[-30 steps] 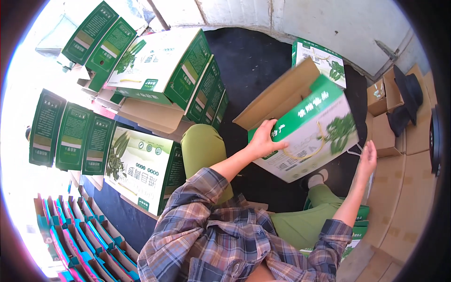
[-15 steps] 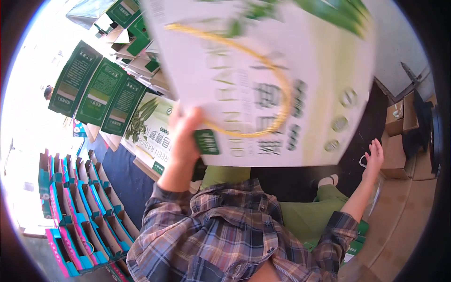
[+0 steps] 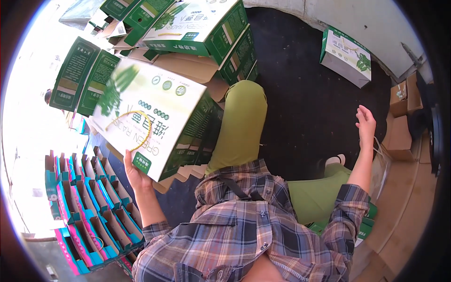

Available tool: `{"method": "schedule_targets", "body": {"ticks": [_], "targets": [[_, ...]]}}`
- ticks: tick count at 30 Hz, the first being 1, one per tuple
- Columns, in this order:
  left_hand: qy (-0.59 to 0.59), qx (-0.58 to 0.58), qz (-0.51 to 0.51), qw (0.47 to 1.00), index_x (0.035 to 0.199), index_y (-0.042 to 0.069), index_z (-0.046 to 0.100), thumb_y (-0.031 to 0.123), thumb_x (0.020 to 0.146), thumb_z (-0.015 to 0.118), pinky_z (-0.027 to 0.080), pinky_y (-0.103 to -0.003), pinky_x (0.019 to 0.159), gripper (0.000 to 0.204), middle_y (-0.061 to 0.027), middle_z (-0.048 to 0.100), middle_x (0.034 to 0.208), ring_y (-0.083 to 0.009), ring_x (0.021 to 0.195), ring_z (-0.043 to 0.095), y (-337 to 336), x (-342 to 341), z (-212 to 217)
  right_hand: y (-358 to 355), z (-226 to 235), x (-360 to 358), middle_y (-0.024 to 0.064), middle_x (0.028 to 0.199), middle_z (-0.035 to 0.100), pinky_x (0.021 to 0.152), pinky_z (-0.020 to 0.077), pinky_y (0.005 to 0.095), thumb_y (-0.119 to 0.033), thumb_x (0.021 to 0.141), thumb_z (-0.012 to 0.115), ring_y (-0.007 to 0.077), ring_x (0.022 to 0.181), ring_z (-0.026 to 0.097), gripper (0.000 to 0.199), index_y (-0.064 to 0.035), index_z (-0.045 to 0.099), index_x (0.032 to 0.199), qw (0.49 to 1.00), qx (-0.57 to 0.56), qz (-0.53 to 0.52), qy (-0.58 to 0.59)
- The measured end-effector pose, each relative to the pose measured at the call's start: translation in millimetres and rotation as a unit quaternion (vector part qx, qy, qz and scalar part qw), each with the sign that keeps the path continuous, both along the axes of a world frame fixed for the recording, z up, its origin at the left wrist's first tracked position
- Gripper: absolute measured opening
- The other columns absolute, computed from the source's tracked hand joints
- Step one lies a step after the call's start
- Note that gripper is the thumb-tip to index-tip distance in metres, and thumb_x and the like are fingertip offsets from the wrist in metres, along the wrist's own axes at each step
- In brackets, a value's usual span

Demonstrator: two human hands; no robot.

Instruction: The person takes flat cardboard blanks from a pile, folds them into boxes by hand, and stacks the assembled boxes onto a stack.

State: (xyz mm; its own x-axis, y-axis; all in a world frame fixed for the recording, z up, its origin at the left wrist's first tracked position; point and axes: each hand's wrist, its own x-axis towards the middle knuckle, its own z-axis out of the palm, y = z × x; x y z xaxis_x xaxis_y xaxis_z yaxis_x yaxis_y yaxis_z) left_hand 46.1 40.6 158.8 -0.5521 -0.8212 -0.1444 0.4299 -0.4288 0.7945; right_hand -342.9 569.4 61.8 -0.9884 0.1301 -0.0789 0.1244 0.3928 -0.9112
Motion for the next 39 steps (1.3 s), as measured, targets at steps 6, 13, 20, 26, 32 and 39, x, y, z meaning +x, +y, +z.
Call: {"method": "schedule_targets", "body": {"ticks": [6, 13, 20, 26, 32, 39], "targets": [[-0.007, 0.018, 0.02, 1.0, 0.133, 0.0, 0.039, 0.031, 0.093, 0.046, 0.04, -0.043, 0.102, 0.051, -0.0161, 0.049, 0.132, -0.0306, 0.119, 0.05, -21.9, 0.9, -26.4, -9.2, -5.2, 6.0, 0.004, 0.105, 0.064, 0.074, 0.0464, 0.0274, -0.02, 0.09, 0.056, 0.0126, 0.093, 0.059, 0.03, -0.0069, 0.061, 0.116, 0.997, 0.058, 0.044, -0.002], [0.02, -0.011, 0.004, 1.0, 0.136, 0.003, 0.035, 0.034, 0.094, 0.044, 0.037, -0.045, 0.104, 0.053, -0.0146, 0.044, 0.137, -0.031, 0.123, 0.045, -33.4, -12.0, -32.7, -20.5, -22.9, 3.0, 0.01, 0.102, 0.066, 0.084, 0.0464, 0.0275, -0.01, 0.089, 0.056, 0.0155, 0.094, 0.061, 0.026, -0.001, 0.06, 0.113, 0.988, 0.082, 0.124, 0.052], [-0.008, -0.004, 0.033, 0.999, 0.136, 0.004, 0.036, 0.039, 0.095, 0.044, 0.038, -0.042, 0.104, 0.055, -0.0122, 0.046, 0.135, -0.0286, 0.122, 0.046, -29.5, -17.4, -26.8, -52.8, -28.8, 10.9, 0.0101, 0.102, 0.066, 0.082, 0.0478, 0.0274, -0.008, 0.087, 0.057, 0.0168, 0.093, 0.063, 0.027, -0.0032, 0.06, 0.113, 0.974, 0.099, 0.176, 0.103], [-0.197, -0.149, 0.12, 0.962, 0.133, 0.002, 0.039, 0.046, 0.093, 0.047, 0.036, -0.037, 0.103, 0.059, -0.0132, 0.049, 0.13, -0.0244, 0.119, 0.048, -44.5, 10.0, -32.2, -159.1, 33.0, 45.8, 0.0099, 0.107, 0.062, 0.076, 0.0495, 0.0264, -0.007, 0.085, 0.06, 0.0179, 0.095, 0.061, 0.027, -0.006, 0.062, 0.112, 0.94, -0.004, 0.266, 0.215], [-0.454, -0.064, 0.255, 0.851, 0.129, 0.0, 0.041, 0.049, 0.091, 0.051, 0.041, -0.04, 0.097, 0.063, -0.014, 0.053, 0.122, -0.0226, 0.112, 0.051, -87.6, 55.5, -86.7, -291.0, 91.5, 75.3, 0.0129, 0.119, 0.056, 0.095, 0.0416, 0.0387, -0.025, 0.082, 0.066, 0.0293, 0.113, 0.051, 0.041, -0.0106, 0.056, 0.119, 0.844, -0.007, 0.372, 0.386], [-0.157, 0.08, 0.064, 0.982, 0.121, -0.003, 0.051, 0.025, 0.095, 0.046, 0.05, -0.042, 0.088, 0.039, -0.0166, 0.058, 0.117, -0.0288, 0.102, 0.059, -104.7, 89.4, -154.6, -400.6, 94.8, 107.4, 0.0169, 0.141, 0.034, 0.105, 0.0315, 0.0404, -0.043, 0.082, 0.064, 0.0357, 0.126, 0.037, 0.061, -0.0134, 0.046, 0.132, 0.802, -0.006, 0.445, 0.397]]}}
